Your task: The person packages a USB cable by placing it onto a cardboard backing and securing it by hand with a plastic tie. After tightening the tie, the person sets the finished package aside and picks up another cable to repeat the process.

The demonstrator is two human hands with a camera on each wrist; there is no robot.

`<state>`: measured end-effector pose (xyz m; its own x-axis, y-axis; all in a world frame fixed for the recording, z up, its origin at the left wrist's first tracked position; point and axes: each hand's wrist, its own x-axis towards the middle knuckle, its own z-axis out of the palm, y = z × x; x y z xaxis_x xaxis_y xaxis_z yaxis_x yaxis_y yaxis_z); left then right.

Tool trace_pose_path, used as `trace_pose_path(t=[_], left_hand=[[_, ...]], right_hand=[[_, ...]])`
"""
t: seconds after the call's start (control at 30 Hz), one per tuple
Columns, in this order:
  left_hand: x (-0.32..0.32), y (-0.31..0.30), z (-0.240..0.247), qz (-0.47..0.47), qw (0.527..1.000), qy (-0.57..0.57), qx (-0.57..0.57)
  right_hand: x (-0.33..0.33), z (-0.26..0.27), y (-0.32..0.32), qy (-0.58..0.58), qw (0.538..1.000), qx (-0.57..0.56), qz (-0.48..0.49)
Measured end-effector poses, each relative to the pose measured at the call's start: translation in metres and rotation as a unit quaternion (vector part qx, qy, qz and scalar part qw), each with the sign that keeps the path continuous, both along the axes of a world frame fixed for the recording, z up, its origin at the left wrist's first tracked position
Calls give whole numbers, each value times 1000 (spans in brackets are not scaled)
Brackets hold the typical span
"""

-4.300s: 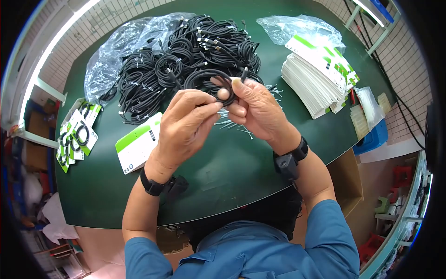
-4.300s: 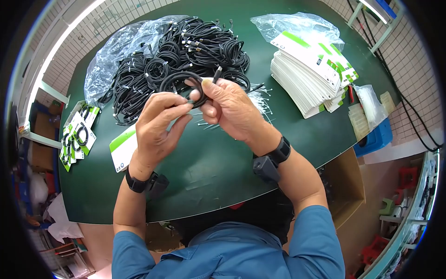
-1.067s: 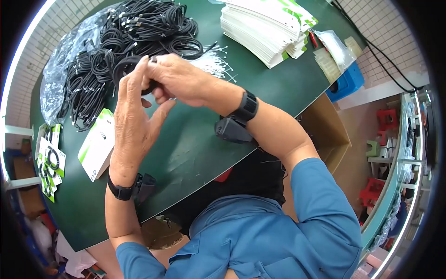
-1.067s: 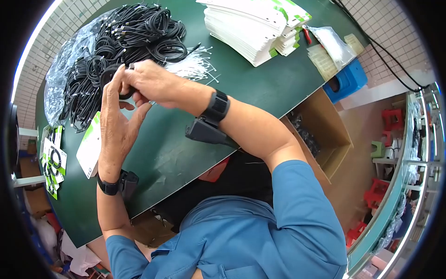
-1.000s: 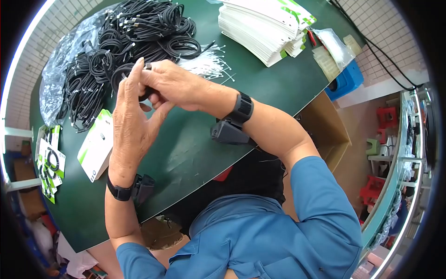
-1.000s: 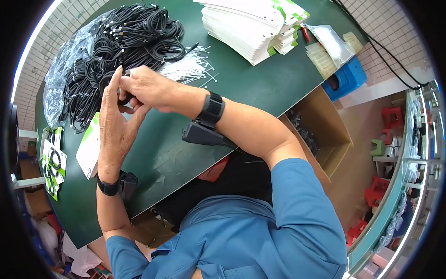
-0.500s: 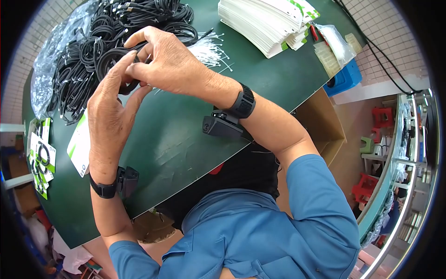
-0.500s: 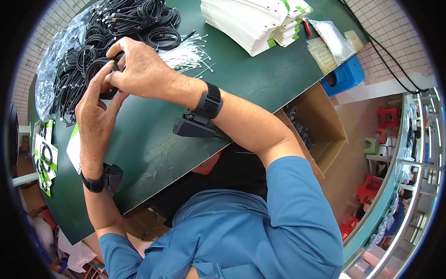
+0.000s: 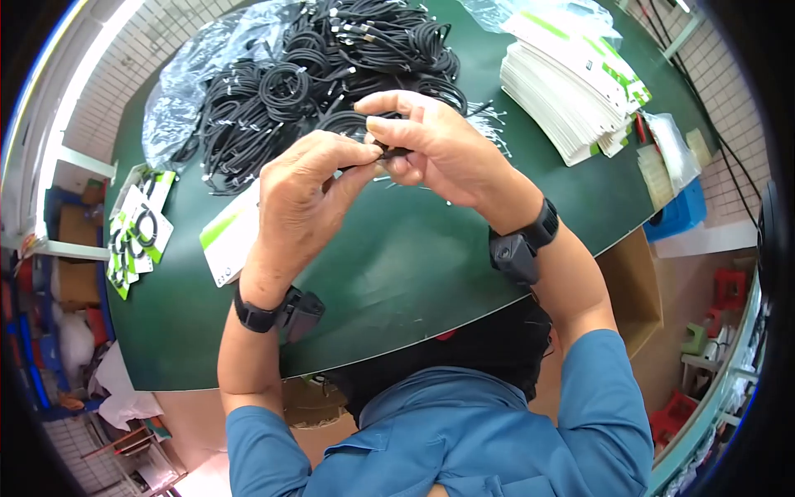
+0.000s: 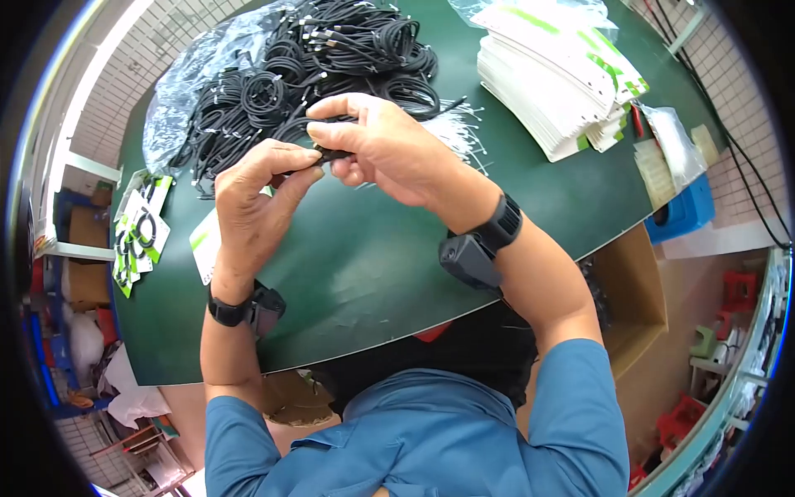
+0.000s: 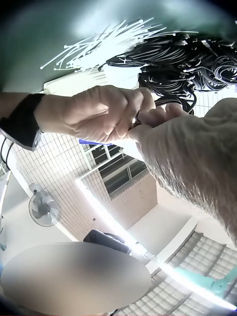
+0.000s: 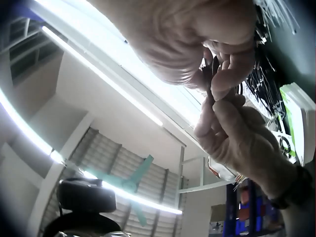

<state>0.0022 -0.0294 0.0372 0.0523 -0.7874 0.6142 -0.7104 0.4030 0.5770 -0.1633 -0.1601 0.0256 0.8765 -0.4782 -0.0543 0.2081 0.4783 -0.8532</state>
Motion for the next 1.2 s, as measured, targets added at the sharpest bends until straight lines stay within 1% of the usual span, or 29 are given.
trace_pose_path(t=[0.03,0.07,0.1,0.13,0.17,0.2,0.27,0.3,0.4,0.43,0.47,0.53,0.57,0.6,0.67,0.7,0.8,0.87,0.97,1.07,1.1,1.13,1.2], left_hand=[[1,0,0,-9,1000,13,0],[1,0,1,-7,1000,7,0],[2,1,2,-8,999,31,2],[3,1,3,-8,998,55,4],[4,1,4,-8,997,79,5],[5,2,4,-7,997,74,3],[6,1,4,-13,998,67,-6],[7,1,5,-17,998,64,-12],[10,3,9,-40,999,30,-4],[10,3,9,-53,998,15,3],[8,4,8,-56,998,14,4],[5,4,7,-67,997,-44,-5],[3,5,7,-71,995,-73,-9],[2,5,8,-71,995,-76,-10],[0,6,10,-101,990,-94,4],[-2,6,11,-116,988,-103,11],[-6,10,16,-105,988,-107,29],[-7,9,18,-99,989,-107,39],[-3,15,18,-122,989,-72,34],[0,20,11,-126,990,-58,29],[2,24,9,-129,990,-53,24],[3,28,9,-113,992,-54,28],[3,31,11,-121,989,-82,21]], right_hand=[[-2,4,1,-6,1000,0,2],[-5,11,3,33,996,-79,-19],[-7,18,4,72,984,-158,-40],[-8,22,4,111,964,-235,-62],[-7,20,2,106,964,-236,-61],[-7,14,0,81,944,-305,-96],[-4,14,-1,31,885,-435,-164],[-6,16,-1,27,884,-436,-164],[-14,23,0,-8,824,-565,-38],[-12,19,0,-8,824,-565,-40],[-8,9,0,-30,810,-583,-47],[-1,-5,-1,-73,781,-618,-60],[-3,-1,-2,-74,780,-618,-61],[-8,8,-4,-11,798,-603,-3],[-17,22,-7,116,814,-558,113],[-18,21,-9,115,813,-560,112],[-19,19,-12,87,854,-498,119],[-21,19,-13,90,856,-494,123],[-21,22,-9,93,861,-479,144],[-22,30,0,64,865,-480,131],[-21,32,3,55,865,-478,144],[-22,32,4,60,879,-451,145],[-23,33,3,75,902,-400,143]])
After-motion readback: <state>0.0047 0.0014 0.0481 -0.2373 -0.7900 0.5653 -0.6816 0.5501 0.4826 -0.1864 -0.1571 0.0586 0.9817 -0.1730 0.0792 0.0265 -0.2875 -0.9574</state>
